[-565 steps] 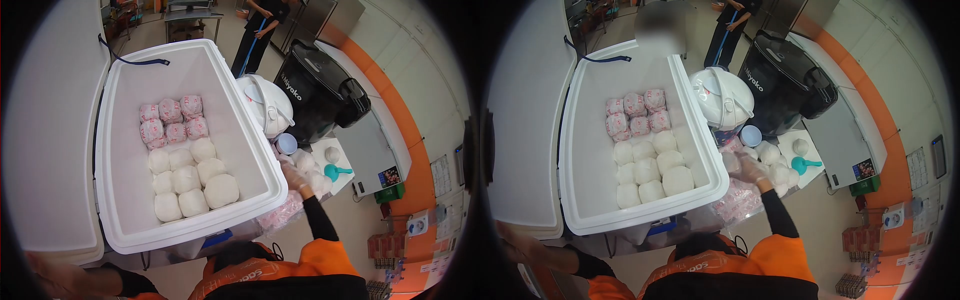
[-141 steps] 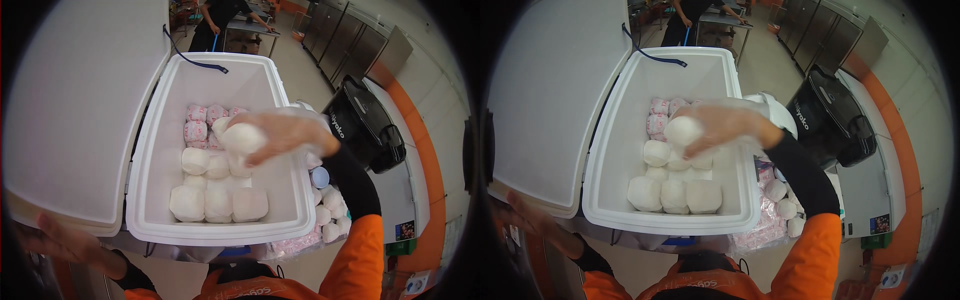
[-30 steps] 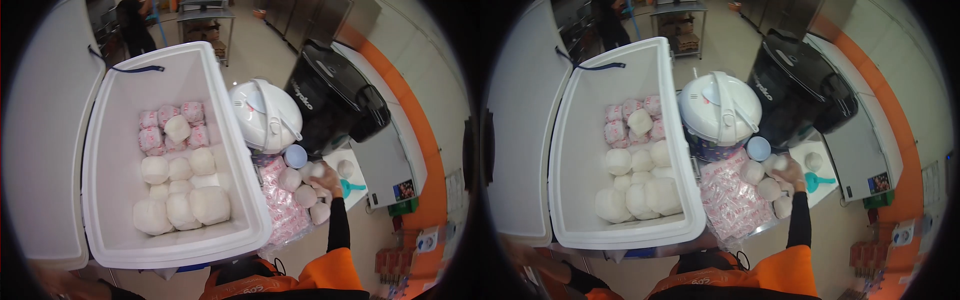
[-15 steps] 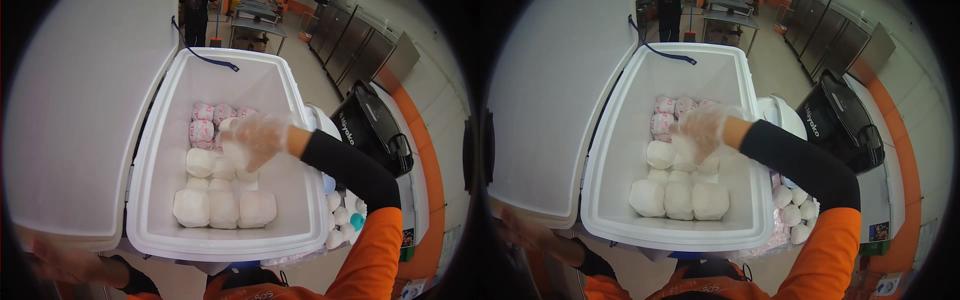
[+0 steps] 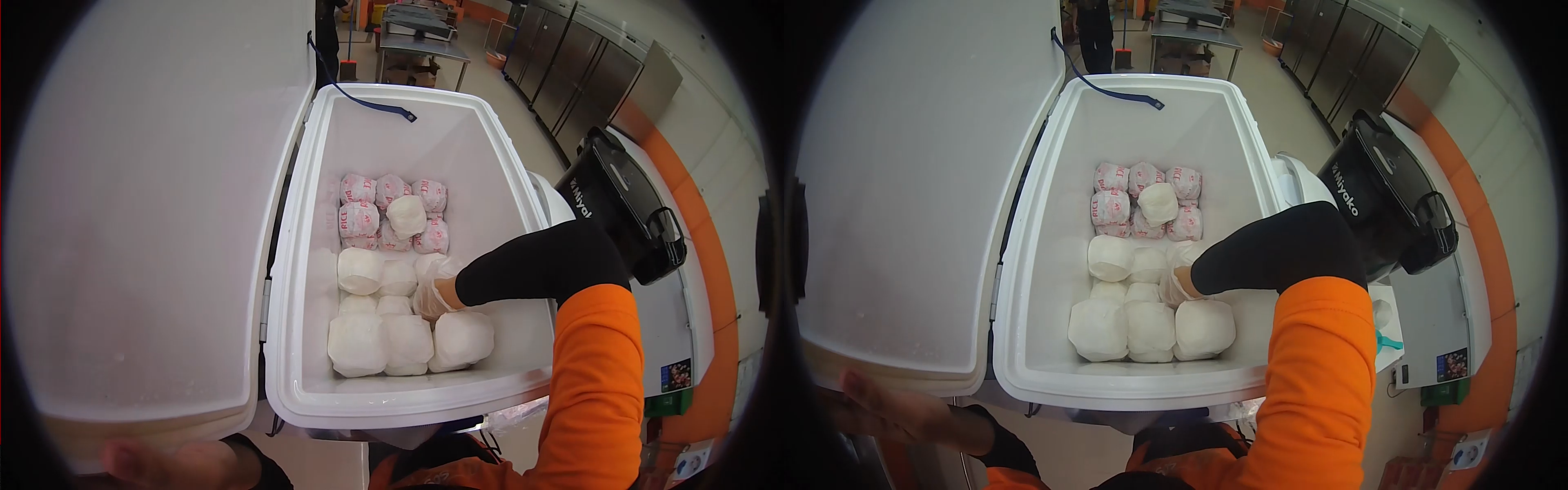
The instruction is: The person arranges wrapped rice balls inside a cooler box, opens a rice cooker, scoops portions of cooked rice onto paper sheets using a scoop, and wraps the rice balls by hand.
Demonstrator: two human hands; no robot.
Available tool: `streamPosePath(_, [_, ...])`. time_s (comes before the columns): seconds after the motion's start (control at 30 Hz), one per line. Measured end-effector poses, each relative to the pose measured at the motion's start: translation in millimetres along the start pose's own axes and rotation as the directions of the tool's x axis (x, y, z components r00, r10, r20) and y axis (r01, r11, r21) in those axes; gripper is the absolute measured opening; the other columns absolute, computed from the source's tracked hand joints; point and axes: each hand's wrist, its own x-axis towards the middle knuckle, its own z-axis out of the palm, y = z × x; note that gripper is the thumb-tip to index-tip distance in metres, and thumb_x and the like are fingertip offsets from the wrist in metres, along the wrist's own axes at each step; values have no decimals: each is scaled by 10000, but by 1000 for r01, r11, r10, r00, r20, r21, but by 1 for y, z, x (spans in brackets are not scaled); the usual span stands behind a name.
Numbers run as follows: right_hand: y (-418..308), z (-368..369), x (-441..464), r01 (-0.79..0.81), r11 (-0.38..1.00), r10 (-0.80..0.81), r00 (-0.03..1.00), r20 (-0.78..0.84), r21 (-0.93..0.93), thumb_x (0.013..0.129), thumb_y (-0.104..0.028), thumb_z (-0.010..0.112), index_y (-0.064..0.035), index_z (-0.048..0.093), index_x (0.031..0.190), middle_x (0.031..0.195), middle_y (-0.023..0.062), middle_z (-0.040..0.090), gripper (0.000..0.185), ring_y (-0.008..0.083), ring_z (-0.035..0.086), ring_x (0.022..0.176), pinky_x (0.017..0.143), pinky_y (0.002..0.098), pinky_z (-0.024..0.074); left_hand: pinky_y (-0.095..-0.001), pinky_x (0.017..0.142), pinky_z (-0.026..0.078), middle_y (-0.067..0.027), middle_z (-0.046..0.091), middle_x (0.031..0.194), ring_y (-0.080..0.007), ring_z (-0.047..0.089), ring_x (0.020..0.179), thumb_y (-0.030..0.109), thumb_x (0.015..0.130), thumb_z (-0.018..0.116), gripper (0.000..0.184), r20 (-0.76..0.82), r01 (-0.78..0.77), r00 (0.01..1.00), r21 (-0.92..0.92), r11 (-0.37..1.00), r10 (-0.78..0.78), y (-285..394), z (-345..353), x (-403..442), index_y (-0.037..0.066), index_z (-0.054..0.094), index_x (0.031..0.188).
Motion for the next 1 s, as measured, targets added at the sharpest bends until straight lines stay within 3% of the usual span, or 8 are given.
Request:
streamPosePath(0.2, [0, -10, -6, 42, 999, -41, 998, 49, -17, 699, -296, 685, -127, 690, 1038, 980, 85, 683, 379, 270, 637, 885, 770, 386, 512, -378, 950, 463, -207, 493, 1274, -278, 543, 1112, 221, 951, 537, 474, -4, -53, 999, -27, 998, 53, -12, -9, 0, -17, 368, 1324])
streamPosePath(0.33, [50, -88, -69, -87, 885, 161, 979, -127, 457, 749, -293, 653, -166, 688, 1085, 959, 70, 691, 361, 241, 637, 881, 788, 371, 503, -359, 947, 458, -212, 491, 1278, -268, 537, 1114, 195, 951, 539, 451, -60, -63, 996, -32, 997, 61, -8, -4, 0, -40, 399, 1310])
streamPosePath(0.5, [17, -119, -243, 222, 746, 587, 223, -778, 627, 869, -191, 593, -81, 622, 1121, 945, 73, 659, 277, 154, 619, 851, 777, 304, 492, -346, 934, 459, -207, 500, 1262, -255, 538, 1096, 195, 957, 533, 429, -22, -62, 998, -34, 998, 61, -6, 2, -1, -55, 418, 1287])
streamPosePath(0.6, [-41, -37, -314, 535, 467, 828, 14, -560, 704, 925, -194, 582, -5, 605, 943, 797, 27, 593, 192, 79, 537, 723, 664, 202, 422, -340, 924, 462, -201, 510, 1246, -249, 541, 1080, 198, 961, 529, 417, 37, -82, 996, -42, 996, 83, -4, 11, -3, -60, 426, 1271])
streamPosePath(0.73, [-95, 146, -348, 210, -244, 907, 395, 146, 947, 916, -367, 578, -68, 649, 954, 835, 25, 648, 310, 87, 609, 765, 656, 212, 470, -332, 910, 465, -193, 523, 1225, -240, 546, 1060, 202, 965, 525, 403, 75, -97, 992, -77, 992, 102, -1, 16, -5, -68, 437, 1251])
streamPosePath(0.77, [-106, 197, -331, -44, -316, 897, 313, 314, 948, 870, -457, 617, -57, 651, 1024, 901, 59, 672, 430, 135, 634, 824, 717, 258, 500, -330, 907, 466, -192, 526, 1220, -238, 547, 1054, 203, 966, 523, 400, 83, -101, 991, -82, 992, 107, 0, 15, -5, -70, 440, 1246])
streamPosePath(0.8, [-124, 235, -308, -467, -328, 900, 109, 421, 822, 782, -541, 676, -32, 625, 1113, 947, 114, 682, 609, 214, 653, 877, 788, 329, 512, -328, 903, 467, -190, 529, 1215, -236, 548, 1049, 204, 968, 522, 397, 88, -110, 989, -75, 991, 116, 1, 16, -3, -72, 443, 1241])
streamPosePath(1.0, [-171, 355, -179, -493, -236, 970, -73, 231, 837, 635, -494, 771, -17, 541, 1208, 1093, 232, 618, 780, 358, 596, 1043, 888, 398, 476, -317, 883, 472, -178, 549, 1183, -223, 554, 1018, 211, 974, 515, 382, 128, -114, 983, -124, 986, 130, -4, 13, 6, -84, 460, 1210])
